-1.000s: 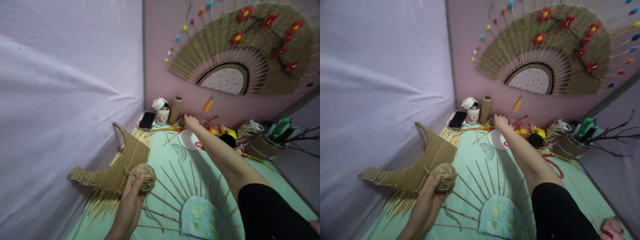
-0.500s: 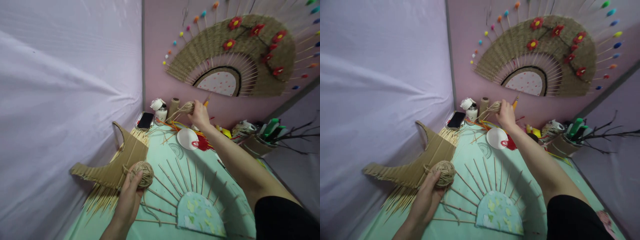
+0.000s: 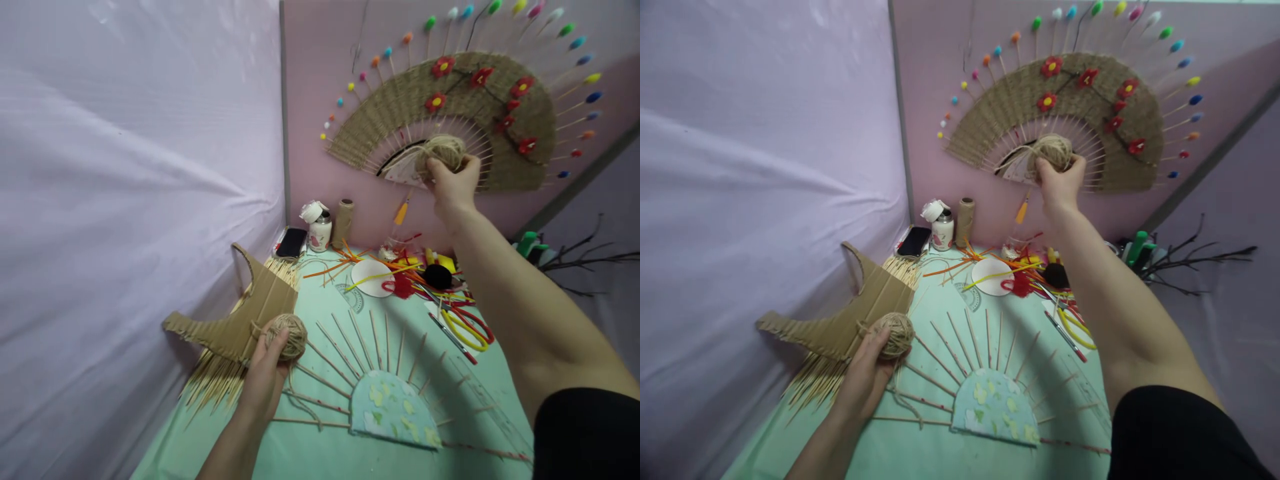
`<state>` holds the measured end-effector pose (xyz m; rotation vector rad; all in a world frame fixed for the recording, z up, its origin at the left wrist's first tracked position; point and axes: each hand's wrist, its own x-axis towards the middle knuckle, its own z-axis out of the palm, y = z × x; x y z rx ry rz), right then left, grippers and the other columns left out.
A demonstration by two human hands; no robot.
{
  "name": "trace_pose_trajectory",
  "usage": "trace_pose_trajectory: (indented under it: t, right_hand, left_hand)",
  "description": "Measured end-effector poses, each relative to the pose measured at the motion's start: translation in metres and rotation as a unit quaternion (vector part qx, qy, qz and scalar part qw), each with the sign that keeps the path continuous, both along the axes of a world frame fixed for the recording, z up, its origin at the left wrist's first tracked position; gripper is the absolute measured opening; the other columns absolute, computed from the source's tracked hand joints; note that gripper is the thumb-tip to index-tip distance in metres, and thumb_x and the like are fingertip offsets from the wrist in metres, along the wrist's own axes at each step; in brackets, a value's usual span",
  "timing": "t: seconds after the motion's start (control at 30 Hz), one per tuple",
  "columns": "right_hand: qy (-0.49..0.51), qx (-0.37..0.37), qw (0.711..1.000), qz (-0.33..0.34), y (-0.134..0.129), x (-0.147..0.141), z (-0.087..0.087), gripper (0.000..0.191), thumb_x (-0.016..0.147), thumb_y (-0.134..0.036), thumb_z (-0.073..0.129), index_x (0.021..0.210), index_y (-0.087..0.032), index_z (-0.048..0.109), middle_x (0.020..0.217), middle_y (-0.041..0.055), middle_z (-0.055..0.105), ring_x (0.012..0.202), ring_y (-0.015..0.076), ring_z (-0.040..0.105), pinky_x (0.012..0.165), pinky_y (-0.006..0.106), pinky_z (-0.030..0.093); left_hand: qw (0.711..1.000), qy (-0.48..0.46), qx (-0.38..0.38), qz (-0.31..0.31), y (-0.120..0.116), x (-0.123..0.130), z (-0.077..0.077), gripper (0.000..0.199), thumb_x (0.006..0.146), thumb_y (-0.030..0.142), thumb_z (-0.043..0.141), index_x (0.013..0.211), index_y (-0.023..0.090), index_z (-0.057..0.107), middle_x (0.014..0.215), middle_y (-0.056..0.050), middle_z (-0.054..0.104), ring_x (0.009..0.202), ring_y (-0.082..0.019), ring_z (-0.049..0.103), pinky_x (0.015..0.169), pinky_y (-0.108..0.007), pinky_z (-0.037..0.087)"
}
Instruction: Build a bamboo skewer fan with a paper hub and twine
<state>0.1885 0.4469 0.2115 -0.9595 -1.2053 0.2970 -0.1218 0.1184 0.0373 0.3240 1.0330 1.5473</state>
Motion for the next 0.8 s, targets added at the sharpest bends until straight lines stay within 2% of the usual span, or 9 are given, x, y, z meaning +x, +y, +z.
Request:
trace_pose_trajectory:
  t: [0.1,0.23,0.4,0.6,0.7,0.8]
  right_hand:
    - [0.113,-0.043,0.992,0.03,-0.021,-0.008,0.004,0.042,0.077,-0.015,0.067,0.105,-0.022,0.037,0.124,0.0102,0.055,0.098,0.0138,0.063,0.077,0.034,0.056]
    - [0.183,-0.066,0.979,0.061,-0.035,-0.021,-0.008,0.038,0.076,-0.012,0.069,0.098,-0.021,0.041,0.112,0.0051,0.06,0.086,0.0123,0.065,0.077,0.035,0.058]
    - [0.216,-0.084,0.97,0.075,-0.028,-0.022,-0.022,0.03,0.08,-0.019,0.069,0.093,-0.023,0.042,0.097,0.0,0.063,0.079,0.0127,0.068,0.074,0.035,0.06]
    - [0.248,-0.109,0.951,0.15,-0.039,-0.016,-0.028,0.022,0.08,-0.029,0.072,0.085,-0.02,0.052,0.081,-0.0022,0.066,0.074,0.0117,0.068,0.07,0.029,0.061]
    - [0.24,-0.142,0.947,0.159,-0.05,-0.015,-0.037,0.025,0.076,-0.028,0.076,0.084,-0.019,0.054,0.081,-0.0013,0.067,0.072,0.0116,0.068,0.069,0.028,0.061]
    - [0.223,-0.144,0.951,0.162,-0.059,-0.014,-0.051,0.029,0.072,-0.025,0.077,0.088,-0.02,0.054,0.088,-0.0008,0.068,0.078,0.0125,0.069,0.074,0.03,0.062]
  left_hand:
    - [1.0,-0.002,0.006,0.001,-0.001,0.0,0.0,0.055,0.07,0.037,0.083,0.117,0.021,0.058,0.103,-0.005,0.07,0.089,-0.017,0.068,0.076,-0.028,0.057]
    - [0.999,-0.027,0.033,-0.002,-0.004,-0.001,0.002,0.054,0.071,0.037,0.082,0.117,0.02,0.06,0.108,-0.008,0.071,0.096,-0.022,0.07,0.078,-0.03,0.059]
    - [0.993,-0.098,0.066,-0.013,-0.008,-0.004,0.008,0.05,0.065,0.043,0.084,0.106,0.019,0.068,0.105,-0.01,0.074,0.096,-0.029,0.072,0.074,-0.033,0.061]
    - [0.984,-0.149,0.079,-0.05,-0.004,-0.005,0.012,0.04,0.069,0.042,0.081,0.1,0.018,0.073,0.109,-0.012,0.075,0.096,-0.029,0.073,0.077,-0.033,0.061]
    - [0.984,-0.154,0.08,-0.05,-0.001,-0.003,0.014,0.039,0.067,0.041,0.083,0.098,0.018,0.074,0.108,-0.012,0.075,0.098,-0.03,0.073,0.079,-0.034,0.061]
    - [0.983,-0.154,0.086,-0.047,0.0,0.0,0.02,0.033,0.073,0.04,0.077,0.098,0.019,0.074,0.109,-0.01,0.075,0.103,-0.03,0.071,0.084,-0.036,0.06]
